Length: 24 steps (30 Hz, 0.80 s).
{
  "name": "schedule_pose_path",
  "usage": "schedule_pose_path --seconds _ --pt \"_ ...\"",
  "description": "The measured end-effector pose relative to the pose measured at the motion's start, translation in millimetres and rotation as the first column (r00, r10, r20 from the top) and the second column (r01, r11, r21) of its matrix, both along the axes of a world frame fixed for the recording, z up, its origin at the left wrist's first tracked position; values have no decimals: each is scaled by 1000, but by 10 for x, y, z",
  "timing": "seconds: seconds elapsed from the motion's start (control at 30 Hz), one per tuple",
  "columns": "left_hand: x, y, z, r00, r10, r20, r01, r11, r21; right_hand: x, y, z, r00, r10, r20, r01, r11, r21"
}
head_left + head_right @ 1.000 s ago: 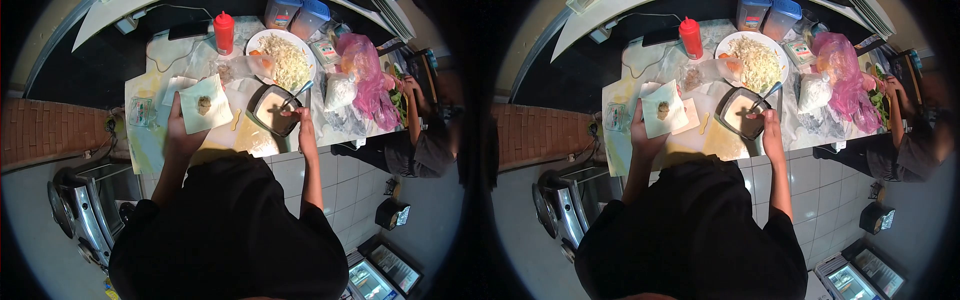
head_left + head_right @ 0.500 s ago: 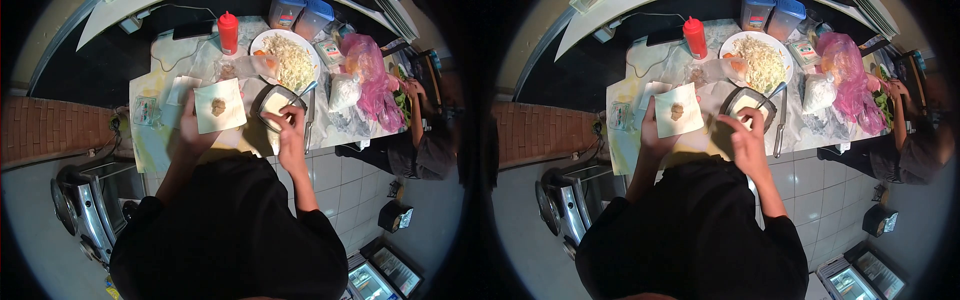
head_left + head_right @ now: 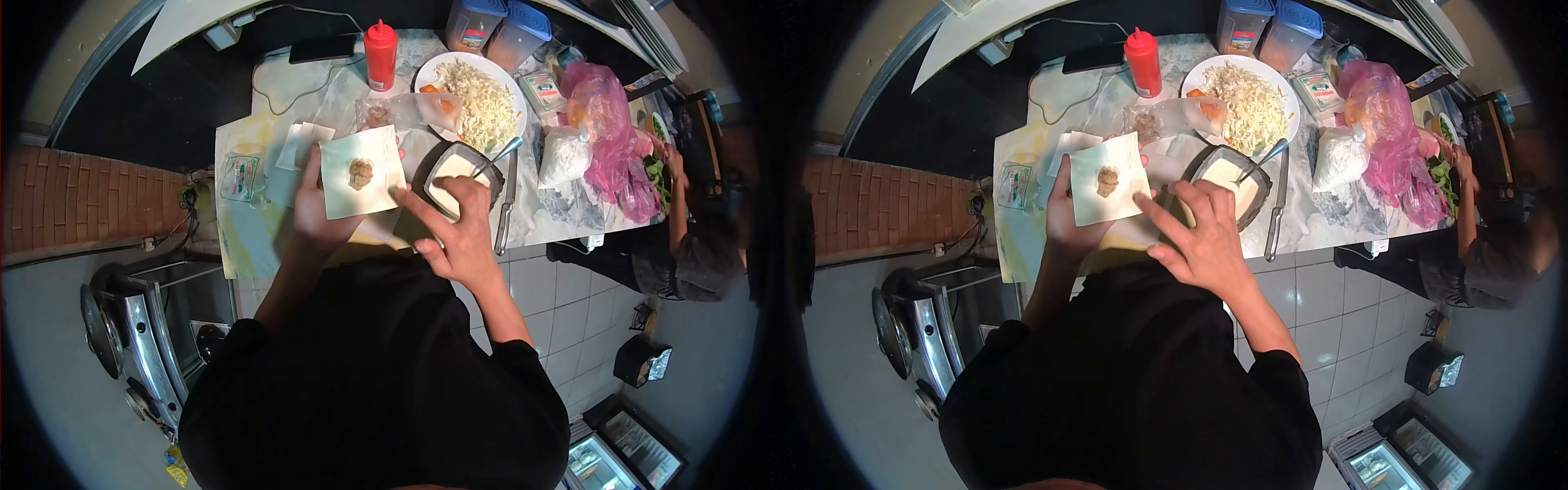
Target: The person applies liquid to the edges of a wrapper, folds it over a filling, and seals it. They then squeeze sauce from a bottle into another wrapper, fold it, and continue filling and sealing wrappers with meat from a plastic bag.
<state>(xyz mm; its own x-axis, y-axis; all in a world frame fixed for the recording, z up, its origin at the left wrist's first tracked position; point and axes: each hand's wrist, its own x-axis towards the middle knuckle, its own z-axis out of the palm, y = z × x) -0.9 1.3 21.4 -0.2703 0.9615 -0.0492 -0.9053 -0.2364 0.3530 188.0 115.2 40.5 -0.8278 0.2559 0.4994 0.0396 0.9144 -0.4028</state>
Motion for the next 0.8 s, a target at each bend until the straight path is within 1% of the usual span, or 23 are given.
schedule_pose_path --seconds 0.07,0.1,0.17,0.2,0.23,0.3,0.37,0.4,0.47,0.5,0.57,0.63,0.7,0.73,0.77,0.8 --pt "5 -1 13 998 14 60 -11 998 -60 -53 37 -4 997 -75 17 74 995 63" --pt "-1 -3 4 998 15 58 -12 998 -60 -46 36 -10 997 -74 15 73 995 63" --pt "-14 -12 -29 994 -22 109 14 997 77 2 30 -42 999 -2 45 1 1000 31" --pt "-20 -18 -25 994 -18 108 10 997 76 40 14 -59 999 19 38 -21 999 40" --pt "-28 -21 -19 996 -13 90 9 999 53 46 1 -47 999 20 38 -22 999 40" --pt "-25 -11 -17 997 -16 72 14 1000 28 33 -38 7 1000 -6 25 7 1000 -17" --pt "6 12 -17 992 88 91 -80 993 -88 -25 -32 -8 998 -44 34 44 999 2" --pt "20 24 -4 992 87 90 -79 993 -87 -50 -24 -15 996 -75 39 74 997 23" --pt "28 43 35 996 16 86 -20 999 44 -30 -42 -31 998 -45 41 44 999 18" --pt "17 36 29 996 19 84 -23 999 43 -12 -61 -34 999 -15 48 15 1000 11" --pt "-4 25 -10 987 27 161 -34 999 37 5 -88 -29 1000 -4 28 4 1000 -8" --pt "-17 29 -34 982 24 186 -36 998 59 16 -96 -7 1000 -25 -17 24 999 -32" --pt "-11 27 -27 977 22 214 -40 996 80 -41 -98 11 998 -60 -1 60 998 -7" --pt "-2 25 -2 976 56 211 -59 998 9 -65 -97 16 996 -93 12 93 995 19" --pt "-2 24 14 975 91 205 -80 995 -63 -62 -93 0 996 -92 11 92 996 19" --pt "-12 18 0 975 93 203 -82 995 -62 -50 -85 -32 996 -84 27 83 996 37"
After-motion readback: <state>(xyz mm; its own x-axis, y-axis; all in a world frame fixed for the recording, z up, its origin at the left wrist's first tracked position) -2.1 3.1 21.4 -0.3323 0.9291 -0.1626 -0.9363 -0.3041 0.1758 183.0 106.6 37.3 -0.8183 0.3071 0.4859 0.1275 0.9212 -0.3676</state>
